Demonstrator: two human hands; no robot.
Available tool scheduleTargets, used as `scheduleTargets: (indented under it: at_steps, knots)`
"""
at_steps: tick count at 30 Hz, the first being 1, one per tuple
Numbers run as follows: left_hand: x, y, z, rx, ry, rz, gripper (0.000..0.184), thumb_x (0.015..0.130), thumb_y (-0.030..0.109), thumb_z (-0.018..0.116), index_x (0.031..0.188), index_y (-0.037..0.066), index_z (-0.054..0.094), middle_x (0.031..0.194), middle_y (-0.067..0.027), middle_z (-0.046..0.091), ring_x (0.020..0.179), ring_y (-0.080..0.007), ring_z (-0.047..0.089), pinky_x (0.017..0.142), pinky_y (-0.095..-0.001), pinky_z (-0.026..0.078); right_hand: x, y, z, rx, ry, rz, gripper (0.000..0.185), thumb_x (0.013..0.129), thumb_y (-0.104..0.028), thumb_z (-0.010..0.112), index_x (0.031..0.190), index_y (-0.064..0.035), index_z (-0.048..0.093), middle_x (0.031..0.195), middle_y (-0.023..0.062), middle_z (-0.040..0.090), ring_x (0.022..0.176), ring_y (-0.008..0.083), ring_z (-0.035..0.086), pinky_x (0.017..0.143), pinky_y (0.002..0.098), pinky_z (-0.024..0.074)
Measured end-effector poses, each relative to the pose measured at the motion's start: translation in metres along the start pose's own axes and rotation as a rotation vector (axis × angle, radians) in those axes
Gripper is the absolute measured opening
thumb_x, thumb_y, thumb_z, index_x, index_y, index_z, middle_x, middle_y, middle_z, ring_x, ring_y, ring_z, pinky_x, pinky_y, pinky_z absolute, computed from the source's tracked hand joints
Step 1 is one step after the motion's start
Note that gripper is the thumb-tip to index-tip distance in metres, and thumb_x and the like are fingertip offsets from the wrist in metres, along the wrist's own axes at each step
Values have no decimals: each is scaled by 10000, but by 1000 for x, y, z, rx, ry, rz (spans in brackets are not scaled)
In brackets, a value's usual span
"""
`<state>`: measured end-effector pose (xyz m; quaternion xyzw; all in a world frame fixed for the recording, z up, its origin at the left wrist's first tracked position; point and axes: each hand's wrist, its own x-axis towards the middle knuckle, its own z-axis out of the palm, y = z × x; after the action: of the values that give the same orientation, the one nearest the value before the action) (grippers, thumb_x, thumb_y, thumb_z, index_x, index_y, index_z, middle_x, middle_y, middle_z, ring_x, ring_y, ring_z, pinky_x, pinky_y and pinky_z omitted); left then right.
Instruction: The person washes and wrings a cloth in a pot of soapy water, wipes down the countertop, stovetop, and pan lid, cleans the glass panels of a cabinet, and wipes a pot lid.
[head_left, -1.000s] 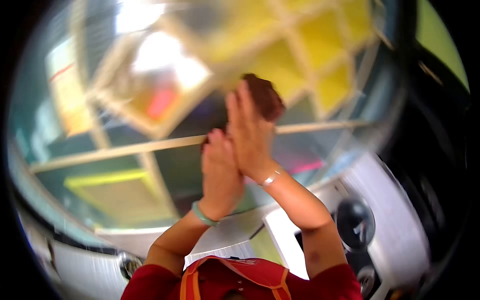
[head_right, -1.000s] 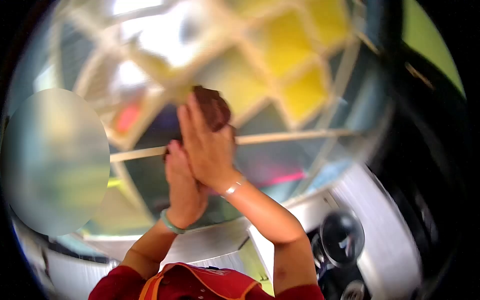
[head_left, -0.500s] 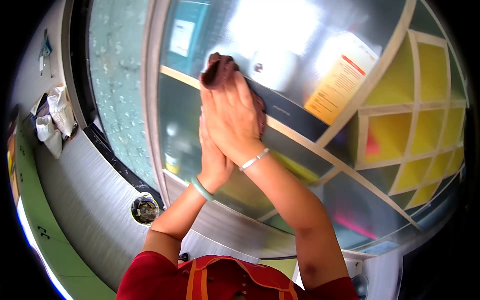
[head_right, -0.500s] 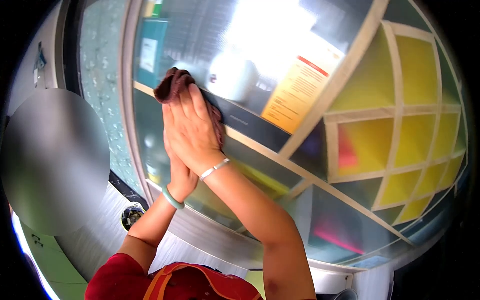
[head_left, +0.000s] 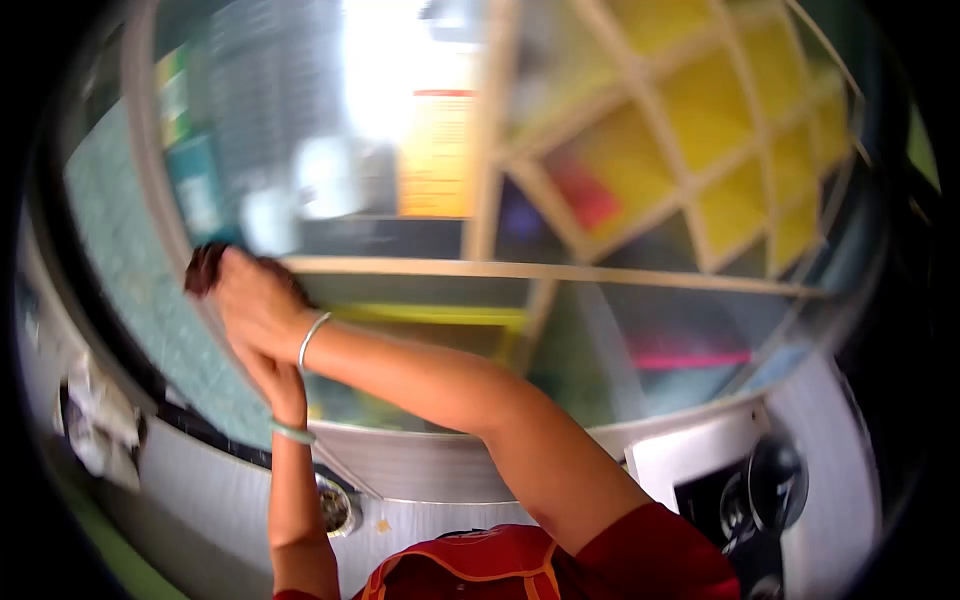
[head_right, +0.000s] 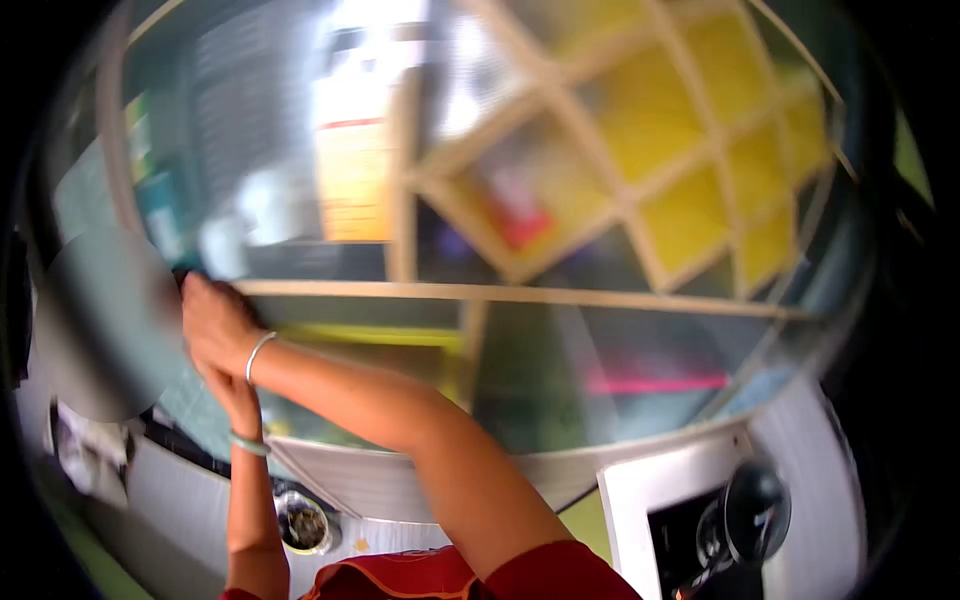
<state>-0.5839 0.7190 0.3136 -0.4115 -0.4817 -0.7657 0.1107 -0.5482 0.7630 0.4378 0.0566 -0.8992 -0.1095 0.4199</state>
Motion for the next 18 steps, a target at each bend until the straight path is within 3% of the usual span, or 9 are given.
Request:
scheduleTargets:
  at_steps: [1,2,3,5,6,7,10,14,18]
  knots:
    - [-7,9,9,320,-15,277,500,891,185,490,1293,-44,299,1336,-161,311,1222,-234,320,1006,-330,258,-18,1,-20,-338,19,-136,221,736,-155,470,837,-3,595,921,106,578,926,225,503,905,355,337]
    - [-21,21,28,232,-84,194,529,896,210,488,1307,-46,275,1351,-174,291,1242,-254,298,1019,-340,227,-39,5,-44,-364,198,-156,263,748,-154,466,916,2,595,981,102,578,1030,228,482,1001,367,250]
    - [-31,31,48,207,-113,200,529,896,210,488,1307,-46,275,1351,-174,291,1242,-254,298,1019,-340,227,-58,13,-64,-377,236,-151,289,754,-163,472,962,1,587,1010,104,575,1105,230,453,1042,361,204]
    - [-60,55,91,187,-150,281,524,899,213,481,1306,-46,276,1356,-176,281,1255,-257,279,1026,-329,204,-98,27,-111,-366,265,-114,261,750,-166,488,937,-15,588,999,90,573,1094,227,460,1042,370,213]
    - [-72,63,115,158,-182,302,461,890,181,468,1260,-57,328,1350,-206,287,1268,-315,263,1043,-376,178,-121,36,-137,-402,197,-99,269,750,-172,484,941,-16,592,998,91,579,1089,224,465,1041,375,214]
    - [-82,77,137,130,-207,307,461,890,181,468,1260,-57,328,1350,-206,287,1268,-315,263,1043,-376,178,-141,45,-166,-426,197,-77,245,743,-175,496,918,-33,594,967,83,578,1051,222,478,1030,376,232]
    - [-99,140,196,305,-441,694,475,842,213,486,1223,-49,375,1333,-274,293,1250,-478,220,1022,-562,131,-199,62,-254,-476,280,12,173,723,-184,534,850,-85,598,871,59,576,936,215,520,996,377,286]
    - [-138,208,288,250,-506,784,508,800,157,501,1234,-65,361,1333,-281,293,1252,-477,223,1022,-552,152,-275,85,-333,-568,357,140,195,743,-177,535,904,-92,607,889,62,587,929,232,537,982,382,306]
    - [-177,256,364,230,-540,861,508,793,115,488,1248,-70,359,1335,-260,315,1262,-439,247,1024,-525,189,-338,104,-401,-693,308,395,354,755,-143,519,1098,-60,547,972,87,584,976,250,533,973,410,311]
